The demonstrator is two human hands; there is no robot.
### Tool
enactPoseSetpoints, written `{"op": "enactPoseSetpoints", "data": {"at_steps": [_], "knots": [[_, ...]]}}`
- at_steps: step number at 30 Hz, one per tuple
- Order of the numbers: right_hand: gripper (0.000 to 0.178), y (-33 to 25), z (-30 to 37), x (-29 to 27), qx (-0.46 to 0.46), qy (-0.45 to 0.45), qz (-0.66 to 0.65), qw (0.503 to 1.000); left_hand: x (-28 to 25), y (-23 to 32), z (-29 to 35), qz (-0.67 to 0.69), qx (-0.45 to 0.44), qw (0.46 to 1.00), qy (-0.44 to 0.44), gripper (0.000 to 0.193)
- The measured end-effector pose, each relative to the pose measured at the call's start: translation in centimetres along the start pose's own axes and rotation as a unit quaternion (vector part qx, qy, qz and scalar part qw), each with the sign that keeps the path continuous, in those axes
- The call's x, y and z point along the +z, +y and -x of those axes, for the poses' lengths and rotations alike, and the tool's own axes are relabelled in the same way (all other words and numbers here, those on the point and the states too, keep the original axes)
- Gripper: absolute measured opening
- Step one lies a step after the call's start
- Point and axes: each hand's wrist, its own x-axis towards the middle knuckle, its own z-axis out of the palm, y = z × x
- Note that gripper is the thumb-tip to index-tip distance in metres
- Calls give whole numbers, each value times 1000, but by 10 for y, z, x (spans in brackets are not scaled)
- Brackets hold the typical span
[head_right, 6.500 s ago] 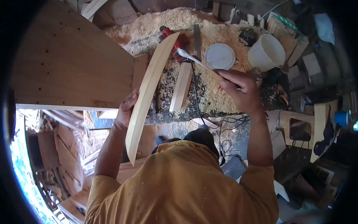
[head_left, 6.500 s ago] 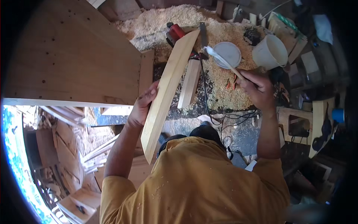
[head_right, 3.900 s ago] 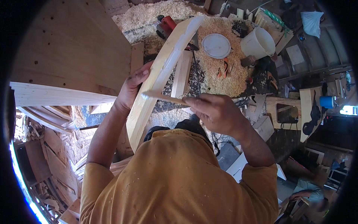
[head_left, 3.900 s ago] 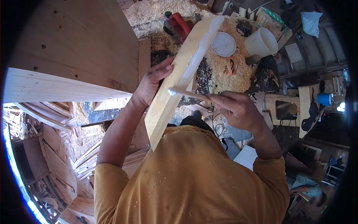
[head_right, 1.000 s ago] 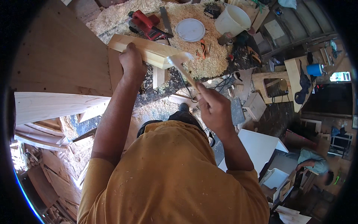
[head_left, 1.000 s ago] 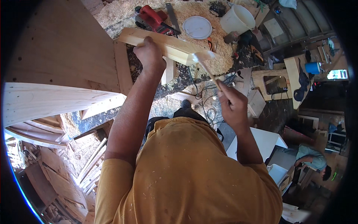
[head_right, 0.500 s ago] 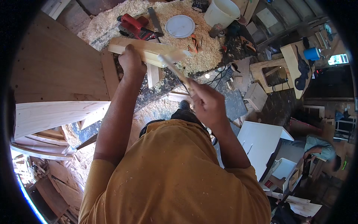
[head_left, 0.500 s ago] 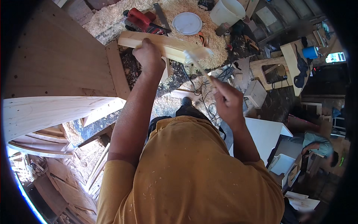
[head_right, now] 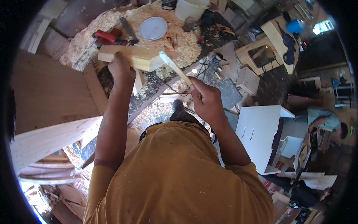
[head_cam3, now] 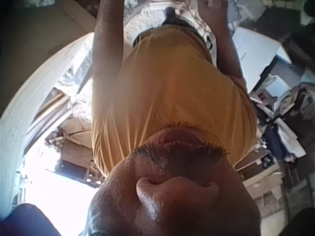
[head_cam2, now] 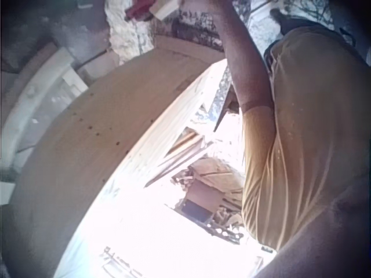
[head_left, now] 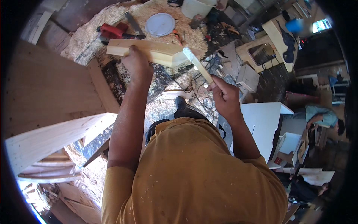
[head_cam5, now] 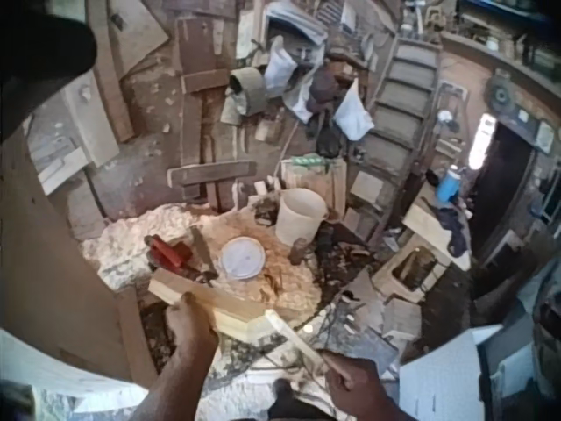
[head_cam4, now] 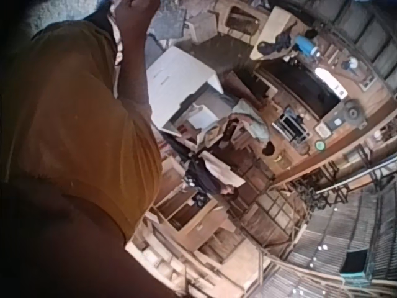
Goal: Apply glue to a wooden board and hammer it onto the frame of a wooden cabinet.
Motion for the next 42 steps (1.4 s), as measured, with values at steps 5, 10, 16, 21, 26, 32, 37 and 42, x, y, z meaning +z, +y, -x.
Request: {"op": "enactPoseSetpoints", "data": {"at_steps": [5,10,16,21,26,32,37,42], "knots": [[22,22,17,-24,70,52,-27,996,-1,-27,-14,-197,-21,979,-58,39],[28,19,47,-27,-9,95,25,995,11,-46,-10,-368,48,906,-205,42],[19,23,111,-39,196,316,-98,923,34,-65,36,-224,17,937,-269,46],[22,-16,122,10,54,266,-79,959,53,-53,99,33,-125,928,-348,39],[30,-36,83,26,75,296,-285,908,56,-16,153,50,-170,917,-356,38],[26,-25,57,9,106,308,-433,840,41,0,207,-154,-263,889,-341,42],[16,-7,65,-18,76,371,-559,738,52,-18,249,-132,-84,919,-361,41],[17,20,79,-69,55,339,-610,714,43,-39,249,-165,33,827,-537,33]]}}
